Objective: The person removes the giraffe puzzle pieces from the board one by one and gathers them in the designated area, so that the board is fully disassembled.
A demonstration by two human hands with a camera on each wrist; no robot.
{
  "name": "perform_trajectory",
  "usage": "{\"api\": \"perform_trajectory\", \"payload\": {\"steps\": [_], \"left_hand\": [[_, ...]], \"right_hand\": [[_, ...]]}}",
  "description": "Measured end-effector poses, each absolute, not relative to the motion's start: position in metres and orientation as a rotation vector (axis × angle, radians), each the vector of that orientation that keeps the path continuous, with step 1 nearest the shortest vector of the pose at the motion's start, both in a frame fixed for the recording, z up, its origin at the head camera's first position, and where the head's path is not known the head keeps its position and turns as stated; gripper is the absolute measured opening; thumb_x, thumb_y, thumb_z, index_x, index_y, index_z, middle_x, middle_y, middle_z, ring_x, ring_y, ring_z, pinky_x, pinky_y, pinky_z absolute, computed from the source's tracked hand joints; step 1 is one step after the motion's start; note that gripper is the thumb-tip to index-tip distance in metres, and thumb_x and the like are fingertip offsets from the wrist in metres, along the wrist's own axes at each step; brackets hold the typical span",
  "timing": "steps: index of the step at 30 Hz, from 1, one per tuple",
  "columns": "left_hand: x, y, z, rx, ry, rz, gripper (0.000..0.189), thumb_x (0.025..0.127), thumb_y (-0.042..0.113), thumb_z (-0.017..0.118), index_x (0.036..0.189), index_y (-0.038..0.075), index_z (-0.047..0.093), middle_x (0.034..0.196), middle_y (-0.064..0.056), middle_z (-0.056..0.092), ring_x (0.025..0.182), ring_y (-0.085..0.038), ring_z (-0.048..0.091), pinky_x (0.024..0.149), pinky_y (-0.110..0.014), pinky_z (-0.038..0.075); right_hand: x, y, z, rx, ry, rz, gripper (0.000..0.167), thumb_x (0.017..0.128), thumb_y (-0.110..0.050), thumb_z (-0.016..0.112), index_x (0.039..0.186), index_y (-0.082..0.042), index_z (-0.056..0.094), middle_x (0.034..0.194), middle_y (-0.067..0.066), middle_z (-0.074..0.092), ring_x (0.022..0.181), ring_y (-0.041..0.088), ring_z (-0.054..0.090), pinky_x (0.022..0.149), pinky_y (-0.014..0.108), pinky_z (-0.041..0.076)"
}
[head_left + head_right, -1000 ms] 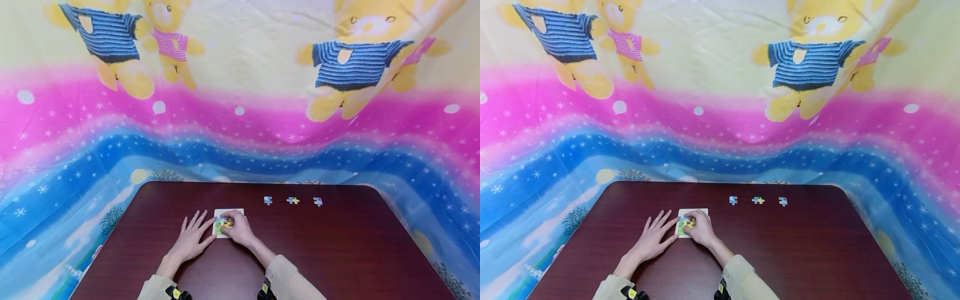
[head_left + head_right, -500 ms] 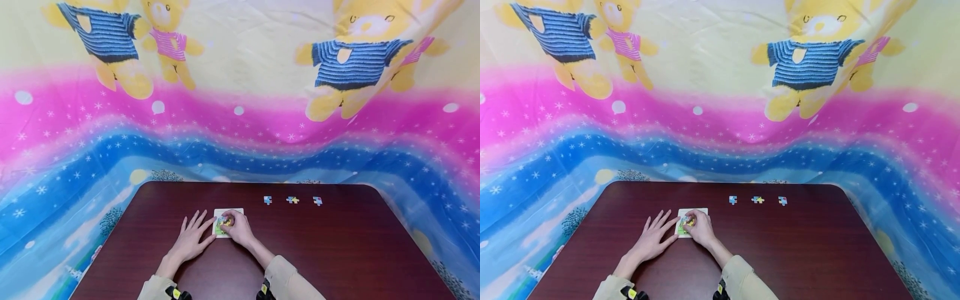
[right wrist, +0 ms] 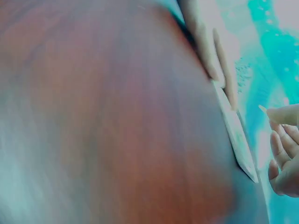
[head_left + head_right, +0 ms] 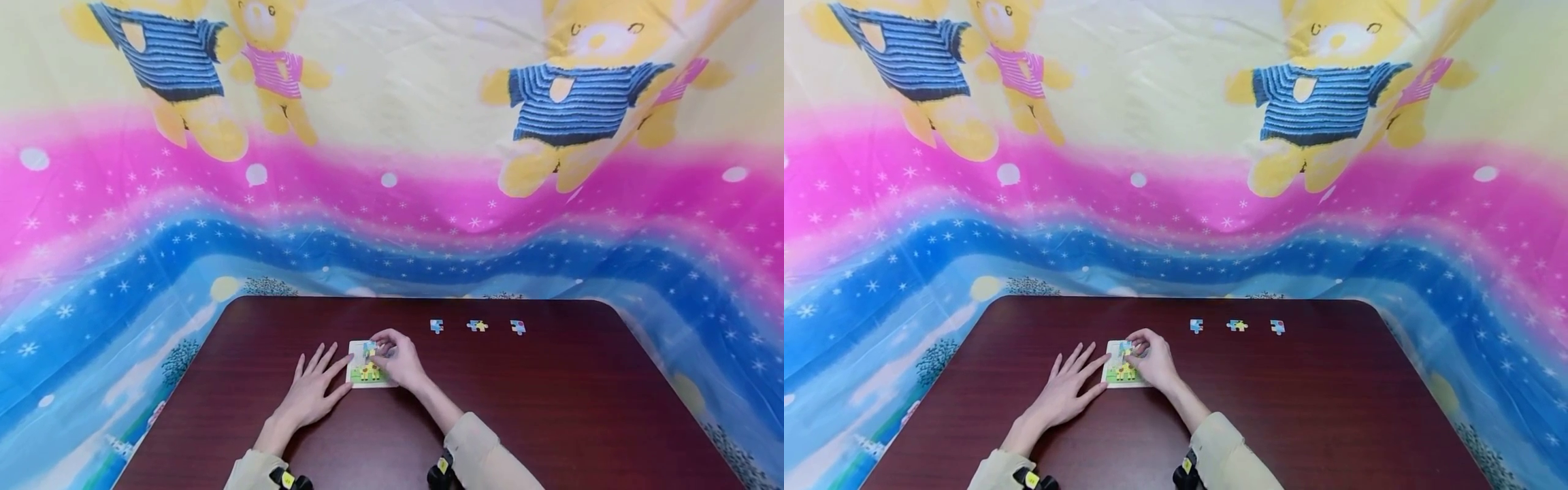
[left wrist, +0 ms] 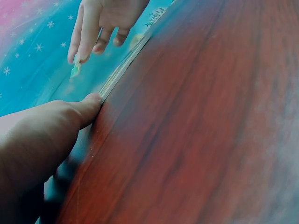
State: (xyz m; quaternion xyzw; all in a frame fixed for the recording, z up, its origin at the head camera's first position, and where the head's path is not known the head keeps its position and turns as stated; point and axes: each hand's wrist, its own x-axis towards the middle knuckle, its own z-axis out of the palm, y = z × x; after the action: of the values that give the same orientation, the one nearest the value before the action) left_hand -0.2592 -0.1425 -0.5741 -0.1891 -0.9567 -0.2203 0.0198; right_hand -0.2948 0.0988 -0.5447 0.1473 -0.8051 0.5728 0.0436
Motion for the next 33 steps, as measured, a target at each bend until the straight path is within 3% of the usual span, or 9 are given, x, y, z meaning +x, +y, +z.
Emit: {"api": "perform_trajectory", "payload": {"steps": [9, 22, 33], "left_hand": [[-0.259, -0.142, -0.573, -0.584, -2.973, -0.676, 0.060, 0.110, 0.051, 0.061, 0.165, 0.029, 0.053, 0.181, -0.014, 0.033, 0.172, -0.044, 0.020, 0.133, -0.078, 0.011], [-0.256, -0.143, -0.576, -0.613, -2.868, -0.731, 0.061, 0.106, 0.047, 0.068, 0.161, 0.024, 0.058, 0.176, -0.020, 0.042, 0.166, -0.051, 0.029, 0.128, -0.082, 0.016], [-0.259, -0.142, -0.576, -0.592, -2.962, -0.692, 0.062, 0.109, 0.052, 0.061, 0.166, 0.029, 0.052, 0.181, -0.014, 0.033, 0.172, -0.044, 0.019, 0.132, -0.079, 0.009]], "right_hand": [[-0.299, 0.139, -0.546, 0.372, -2.443, 1.781, 0.028, 0.087, 0.007, 0.086, 0.114, 0.004, 0.079, 0.099, 0.021, 0.077, 0.080, 0.007, 0.063, 0.074, 0.019, 0.053], [-0.292, 0.202, -0.553, 0.166, -2.550, 1.729, 0.027, 0.089, 0.008, 0.084, 0.115, 0.001, 0.081, 0.102, 0.017, 0.080, 0.084, 0.012, 0.067, 0.077, 0.020, 0.056], [-0.281, 0.234, -0.559, 0.179, -2.635, 1.663, 0.025, 0.091, 0.003, 0.085, 0.115, 0.002, 0.080, 0.101, 0.017, 0.078, 0.083, 0.009, 0.065, 0.074, 0.021, 0.053]]}}
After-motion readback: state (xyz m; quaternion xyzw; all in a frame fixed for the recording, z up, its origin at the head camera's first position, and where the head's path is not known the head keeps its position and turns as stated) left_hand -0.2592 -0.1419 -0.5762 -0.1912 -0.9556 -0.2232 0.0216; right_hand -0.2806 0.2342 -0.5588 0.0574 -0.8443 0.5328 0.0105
